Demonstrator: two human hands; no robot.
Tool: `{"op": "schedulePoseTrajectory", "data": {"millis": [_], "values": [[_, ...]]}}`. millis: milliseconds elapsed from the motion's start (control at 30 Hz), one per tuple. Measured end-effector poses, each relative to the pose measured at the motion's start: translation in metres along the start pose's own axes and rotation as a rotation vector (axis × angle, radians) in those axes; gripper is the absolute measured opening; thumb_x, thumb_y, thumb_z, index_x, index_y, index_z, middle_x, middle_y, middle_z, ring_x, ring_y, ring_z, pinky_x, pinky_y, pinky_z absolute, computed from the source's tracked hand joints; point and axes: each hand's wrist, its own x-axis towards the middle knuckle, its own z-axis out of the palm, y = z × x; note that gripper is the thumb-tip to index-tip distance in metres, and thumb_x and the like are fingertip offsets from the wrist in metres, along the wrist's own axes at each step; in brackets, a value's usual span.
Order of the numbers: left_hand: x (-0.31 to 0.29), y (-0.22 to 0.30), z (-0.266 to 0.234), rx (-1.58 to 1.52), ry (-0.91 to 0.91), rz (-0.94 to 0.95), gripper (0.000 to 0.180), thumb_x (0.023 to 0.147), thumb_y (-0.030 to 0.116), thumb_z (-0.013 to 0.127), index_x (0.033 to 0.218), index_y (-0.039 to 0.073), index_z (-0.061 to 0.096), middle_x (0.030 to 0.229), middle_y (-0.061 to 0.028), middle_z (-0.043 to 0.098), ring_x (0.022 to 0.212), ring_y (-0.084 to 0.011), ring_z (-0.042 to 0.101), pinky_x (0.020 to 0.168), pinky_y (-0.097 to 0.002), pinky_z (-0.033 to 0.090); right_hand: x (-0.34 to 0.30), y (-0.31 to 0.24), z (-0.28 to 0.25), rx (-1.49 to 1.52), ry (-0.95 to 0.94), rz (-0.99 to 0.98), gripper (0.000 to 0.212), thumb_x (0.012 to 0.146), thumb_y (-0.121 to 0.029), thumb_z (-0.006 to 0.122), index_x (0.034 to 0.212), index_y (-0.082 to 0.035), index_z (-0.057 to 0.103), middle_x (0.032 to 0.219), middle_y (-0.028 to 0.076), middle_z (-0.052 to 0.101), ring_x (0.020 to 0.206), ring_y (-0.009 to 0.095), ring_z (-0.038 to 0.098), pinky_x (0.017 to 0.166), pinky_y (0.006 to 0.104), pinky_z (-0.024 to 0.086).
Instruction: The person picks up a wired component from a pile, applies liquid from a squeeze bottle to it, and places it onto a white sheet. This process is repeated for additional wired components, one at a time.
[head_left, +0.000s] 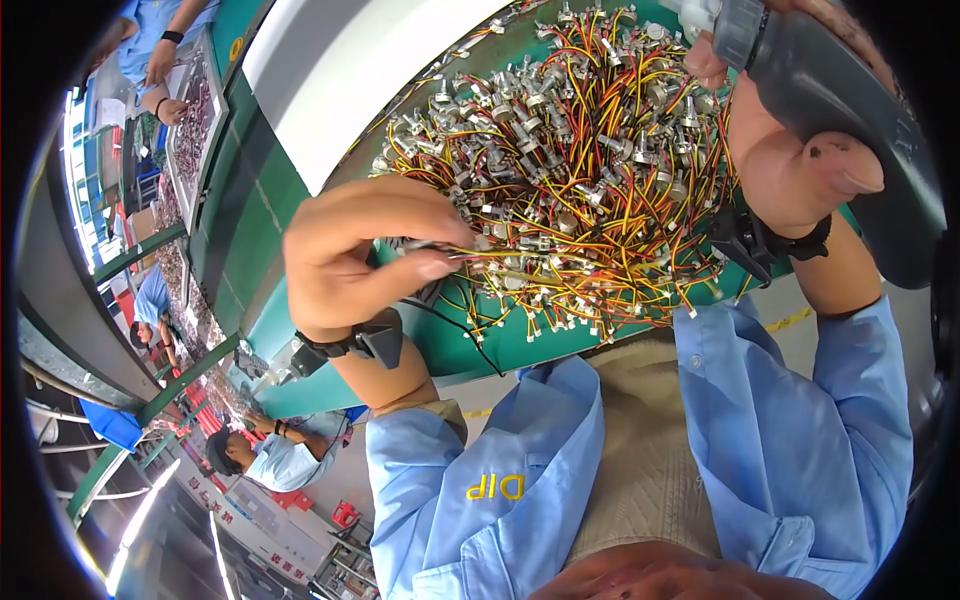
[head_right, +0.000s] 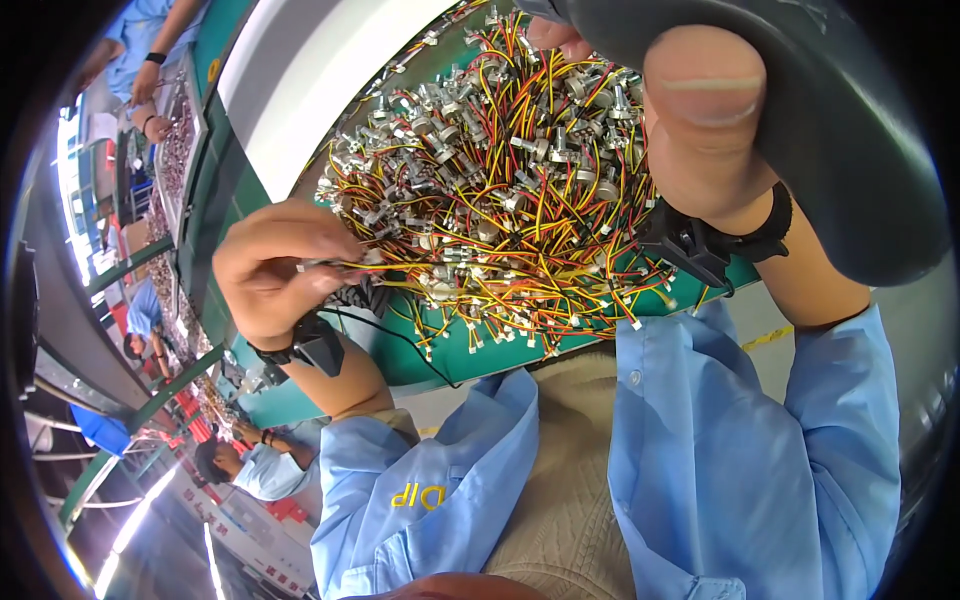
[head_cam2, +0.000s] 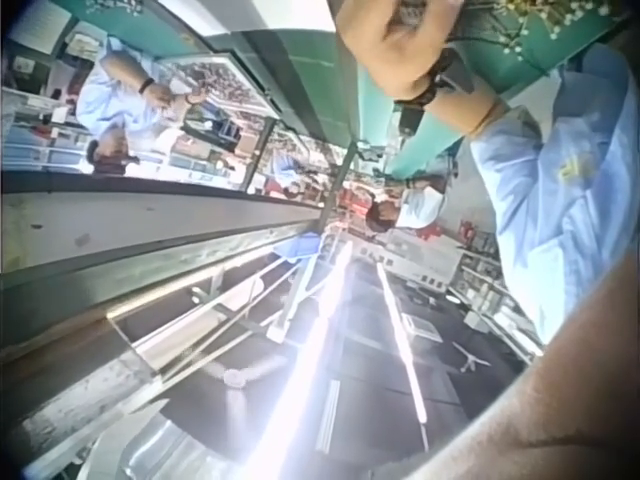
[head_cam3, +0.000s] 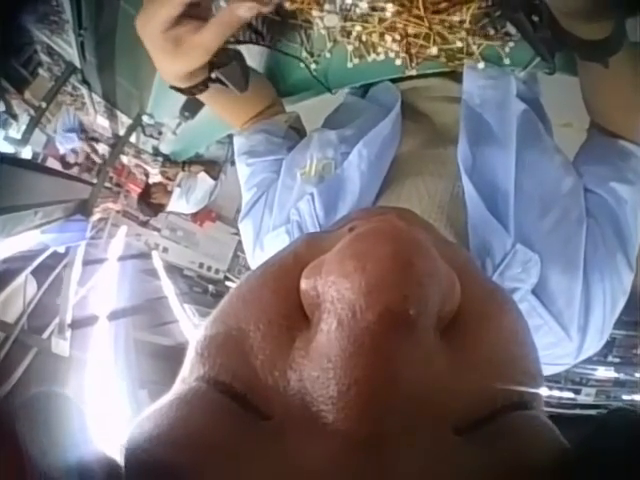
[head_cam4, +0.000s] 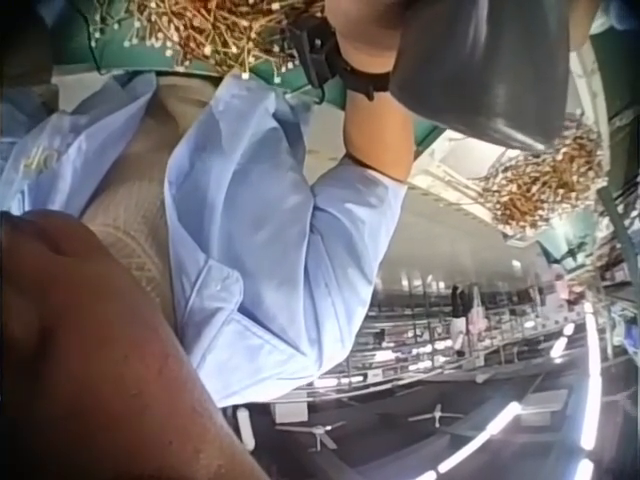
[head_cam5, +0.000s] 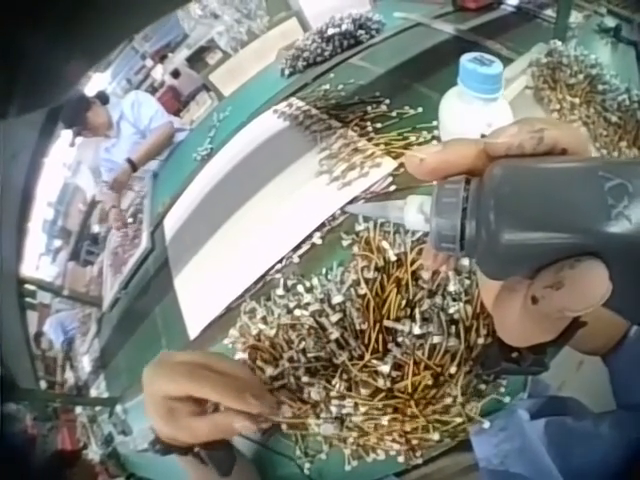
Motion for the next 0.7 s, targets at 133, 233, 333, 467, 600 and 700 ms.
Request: {"op": "schedulePoseTrajectory", "data": {"millis": [133,233,333,467,600,700], "values": [[-0.005,-0.005,0.006,-0.223,0.432,-0.159,0.027,0.079,0.002,0.067,0.105,-0.003,0.060,0.094,-0.0146,0.065,0.073,-0.0179,0.062,0.063,-0.0272,0.050,-0.001,0.005,0.000,-0.005,-0.002,-0.036,0.082,0.074,-0.053,0.069,0.125,-0.001,0.032,0.114,0.034,0.051,0.078,0.028,0.066,0.062,0.0337,0.059],[-0.008,-0.022,-0.004,-0.605,0.482,-0.142,0.022,0.085,0.006,0.063,0.104,-0.002,0.058,0.098,-0.0136,0.064,0.064,-0.0097,0.055,0.057,-0.0209,0.046,-0.001,0.007,0.004,0.014,0.049,-0.075,0.083,0.073,-0.054,0.069,0.126,-0.001,0.031,0.115,0.034,0.050,0.085,0.030,0.065,0.062,0.0343,0.060],[-0.004,-0.033,-0.002,-1.099,0.595,0.069,0.022,0.086,0.009,0.062,0.104,-0.002,0.057,0.100,-0.0142,0.063,0.061,-0.0073,0.051,0.054,-0.0193,0.043,0.000,0.006,0.004,0.031,0.070,-0.059,0.084,0.073,-0.054,0.069,0.127,-0.001,0.031,0.116,0.034,0.049,0.090,0.033,0.064,0.063,0.0354,0.060],[0.009,-0.034,0.018,-1.108,0.599,-0.072,0.023,0.087,0.010,0.061,0.106,-0.002,0.056,0.103,-0.0142,0.062,0.063,-0.0071,0.053,0.056,-0.0200,0.045,-0.004,0.015,0.000,0.023,0.104,-0.128,0.084,0.073,-0.051,0.070,0.128,-0.002,0.030,0.118,0.035,0.047,0.096,0.037,0.061,0.065,0.0381,0.061],[0.025,-0.048,0.043,-0.926,0.348,-0.346,0.024,0.086,0.008,0.063,0.107,-0.001,0.056,0.103,-0.0140,0.062,0.076,-0.0120,0.062,0.066,-0.0241,0.052,0.006,0.014,-0.011,0.220,-0.095,0.025,0.080,0.074,-0.047,0.071,0.128,-0.001,0.032,0.119,0.032,0.047,0.100,0.039,0.059,0.069,0.0415,0.060],[0.025,-0.051,0.052,-0.917,0.332,-0.270,0.024,0.085,0.006,0.063,0.107,-0.001,0.057,0.104,-0.0147,0.062,0.083,-0.0151,0.063,0.073,-0.0266,0.053,0.016,0.009,-0.021,0.521,-0.401,0.330,0.075,0.076,-0.043,0.071,0.126,-0.001,0.035,0.121,0.026,0.048,0.103,0.040,0.057,0.073,0.0449,0.059]]}}
